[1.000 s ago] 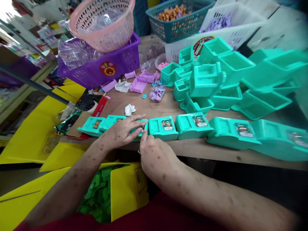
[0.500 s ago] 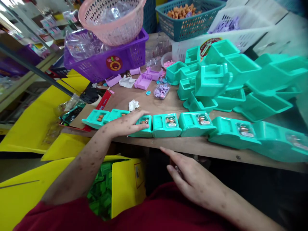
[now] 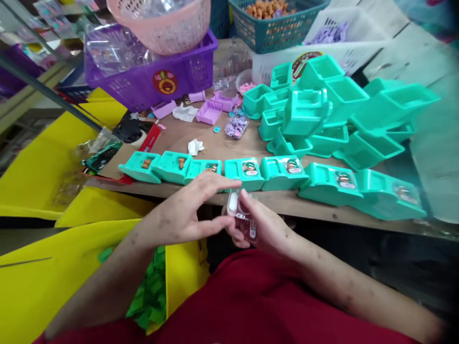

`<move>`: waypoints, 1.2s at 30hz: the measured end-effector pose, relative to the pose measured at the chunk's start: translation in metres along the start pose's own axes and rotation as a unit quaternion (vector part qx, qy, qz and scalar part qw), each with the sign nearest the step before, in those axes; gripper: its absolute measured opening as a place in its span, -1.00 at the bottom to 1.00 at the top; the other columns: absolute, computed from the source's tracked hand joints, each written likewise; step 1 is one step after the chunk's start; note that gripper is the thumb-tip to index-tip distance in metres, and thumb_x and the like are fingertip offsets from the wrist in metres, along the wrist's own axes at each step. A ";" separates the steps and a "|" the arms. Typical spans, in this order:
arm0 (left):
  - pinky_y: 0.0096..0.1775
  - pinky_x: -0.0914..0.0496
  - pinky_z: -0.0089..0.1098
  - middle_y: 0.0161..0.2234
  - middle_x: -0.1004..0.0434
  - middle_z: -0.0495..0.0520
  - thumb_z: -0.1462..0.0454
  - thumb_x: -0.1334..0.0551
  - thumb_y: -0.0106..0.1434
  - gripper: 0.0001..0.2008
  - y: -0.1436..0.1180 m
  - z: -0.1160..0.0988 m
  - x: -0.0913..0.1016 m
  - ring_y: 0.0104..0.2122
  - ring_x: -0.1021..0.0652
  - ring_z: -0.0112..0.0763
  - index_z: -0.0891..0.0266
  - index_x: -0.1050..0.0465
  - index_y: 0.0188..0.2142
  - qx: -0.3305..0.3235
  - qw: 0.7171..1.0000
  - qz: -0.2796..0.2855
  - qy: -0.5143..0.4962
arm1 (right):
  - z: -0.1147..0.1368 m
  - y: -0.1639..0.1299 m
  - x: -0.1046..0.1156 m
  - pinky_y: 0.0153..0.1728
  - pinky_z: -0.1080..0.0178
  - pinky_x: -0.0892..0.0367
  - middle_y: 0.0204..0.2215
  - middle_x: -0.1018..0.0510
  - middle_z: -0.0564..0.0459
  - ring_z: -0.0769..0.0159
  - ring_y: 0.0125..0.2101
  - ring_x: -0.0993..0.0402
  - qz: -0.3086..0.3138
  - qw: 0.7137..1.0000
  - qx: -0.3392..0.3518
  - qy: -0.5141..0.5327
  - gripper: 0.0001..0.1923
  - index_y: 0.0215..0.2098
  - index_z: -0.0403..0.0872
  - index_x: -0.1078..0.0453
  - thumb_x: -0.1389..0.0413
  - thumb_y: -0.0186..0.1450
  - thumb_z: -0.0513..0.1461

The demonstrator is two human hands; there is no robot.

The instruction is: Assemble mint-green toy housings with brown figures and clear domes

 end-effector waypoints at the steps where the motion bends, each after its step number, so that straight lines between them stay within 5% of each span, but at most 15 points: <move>1: 0.37 -0.43 -0.05 0.32 -0.53 0.17 0.02 -0.48 0.38 -0.28 -0.008 -0.004 -0.006 0.30 -0.55 -0.03 0.01 -0.32 0.43 0.005 1.000 0.002 -0.015 | -0.002 0.001 -0.004 -0.55 0.35 -0.14 -0.59 -0.35 0.18 0.43 -0.61 -0.20 0.000 0.999 -0.003 -0.042 -0.32 -0.30 -0.07 -0.45 0.06 0.56 0.30; 8: 0.18 -0.58 -0.22 0.14 -0.66 0.13 0.18 -0.51 0.37 -0.45 -0.044 0.004 -0.024 0.09 -0.67 -0.21 0.05 -0.47 0.30 0.045 0.989 -0.133 -0.052 | -0.015 0.001 -0.022 -0.49 0.34 -0.13 -0.50 -0.31 0.21 0.42 -0.51 -0.18 -0.005 0.987 0.020 -0.159 -0.37 -0.15 -0.04 -0.39 -0.09 0.47 0.35; 12: 0.11 -0.59 -0.23 0.09 -0.70 0.12 0.31 -0.39 0.46 -0.51 -0.052 0.001 -0.020 0.05 -0.67 -0.27 0.04 -0.44 0.32 -0.019 0.989 -0.143 0.014 | -0.019 0.002 -0.017 -0.49 0.32 -0.13 -0.50 -0.31 0.19 0.43 -0.51 -0.18 -0.003 0.983 0.030 -0.179 -0.39 -0.15 -0.09 -0.46 -0.06 0.53 0.28; 17: 0.01 -0.61 -0.21 0.01 -0.75 0.08 0.38 -0.32 0.47 -0.55 -0.063 0.009 -0.025 -0.07 -0.70 -0.29 0.03 -0.41 0.28 -0.065 0.974 -0.194 0.100 | -0.019 0.006 -0.015 -0.50 0.37 -0.14 -0.32 -0.40 0.15 0.47 -0.47 -0.19 0.045 0.987 0.063 -0.139 -0.39 0.17 -0.06 -0.47 -0.32 0.41 0.20; 20: 0.03 -0.62 -0.18 0.07 -0.75 0.08 0.38 -0.34 0.45 -0.66 -0.070 0.015 -0.027 -0.03 -0.72 -0.28 0.03 -0.47 0.15 -0.092 0.966 -0.207 0.122 | -0.018 0.010 -0.014 -0.53 0.38 -0.09 -0.43 -0.33 0.22 0.49 -0.52 -0.14 0.027 0.994 0.035 -0.104 -0.57 0.02 -0.05 -0.47 -0.30 0.48 0.10; 22: 0.10 -0.62 -0.15 0.16 -0.71 0.14 0.37 -0.37 0.45 -0.65 -0.073 0.016 -0.024 0.06 -0.71 -0.25 0.05 -0.46 0.16 -0.092 0.969 -0.187 0.131 | -0.017 0.013 -0.011 -0.54 0.39 -0.08 -0.49 -0.28 0.27 0.49 -0.55 -0.10 0.020 0.997 0.014 -0.072 -0.63 -0.12 -0.03 -0.42 -0.29 0.49 0.08; 26: 0.29 -0.53 -0.12 0.49 -0.31 0.40 0.23 -0.40 0.46 -0.58 -0.075 0.009 -0.012 0.43 -0.46 -0.09 0.18 -0.39 0.23 -0.037 0.996 -0.018 0.085 | -0.017 0.016 0.001 -0.52 0.39 -0.09 -0.50 -0.30 0.25 0.48 -0.54 -0.13 -0.006 0.996 0.008 -0.088 -0.58 -0.25 -0.02 -0.34 -0.25 0.51 0.11; 28: 0.27 -0.53 -0.18 0.49 -0.32 0.35 0.22 -0.34 0.51 -0.67 -0.076 0.005 -0.009 0.40 -0.49 -0.13 0.17 -0.43 0.20 -0.019 0.995 0.039 0.085 | -0.019 0.015 0.004 -0.52 0.38 -0.06 -0.52 -0.28 0.24 0.47 -0.54 -0.12 -0.002 0.990 -0.016 -0.137 -0.55 -0.25 -0.03 -0.38 -0.22 0.51 0.15; 31: 0.25 -0.52 -0.19 0.27 -0.63 0.20 0.23 -0.32 0.52 -0.66 -0.076 0.001 -0.011 0.22 -0.65 -0.22 0.11 -0.43 0.24 -0.020 0.992 0.041 0.120 | -0.023 0.014 0.002 -0.50 0.35 -0.03 -0.53 -0.27 0.23 0.43 -0.51 -0.12 0.017 0.980 -0.055 -0.191 -0.49 -0.22 -0.05 -0.44 -0.20 0.49 0.21; 36: 0.27 -0.49 -0.24 0.15 -0.70 0.18 0.24 -0.40 0.46 -0.43 -0.075 0.009 0.004 0.16 -0.65 -0.24 0.15 -0.33 0.38 -0.066 0.990 -0.010 0.120 | -0.022 0.017 -0.004 -0.50 0.35 -0.08 -0.49 -0.29 0.20 0.42 -0.50 -0.15 0.016 0.984 -0.063 -0.168 -0.45 -0.17 -0.03 -0.42 -0.12 0.50 0.27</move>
Point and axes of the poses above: each hand's wrist, its own y-axis towards the middle knuckle, its own x-axis out of the back of the hand, z = x × y, the point moved 1 cm from there along y, towards the middle knuckle
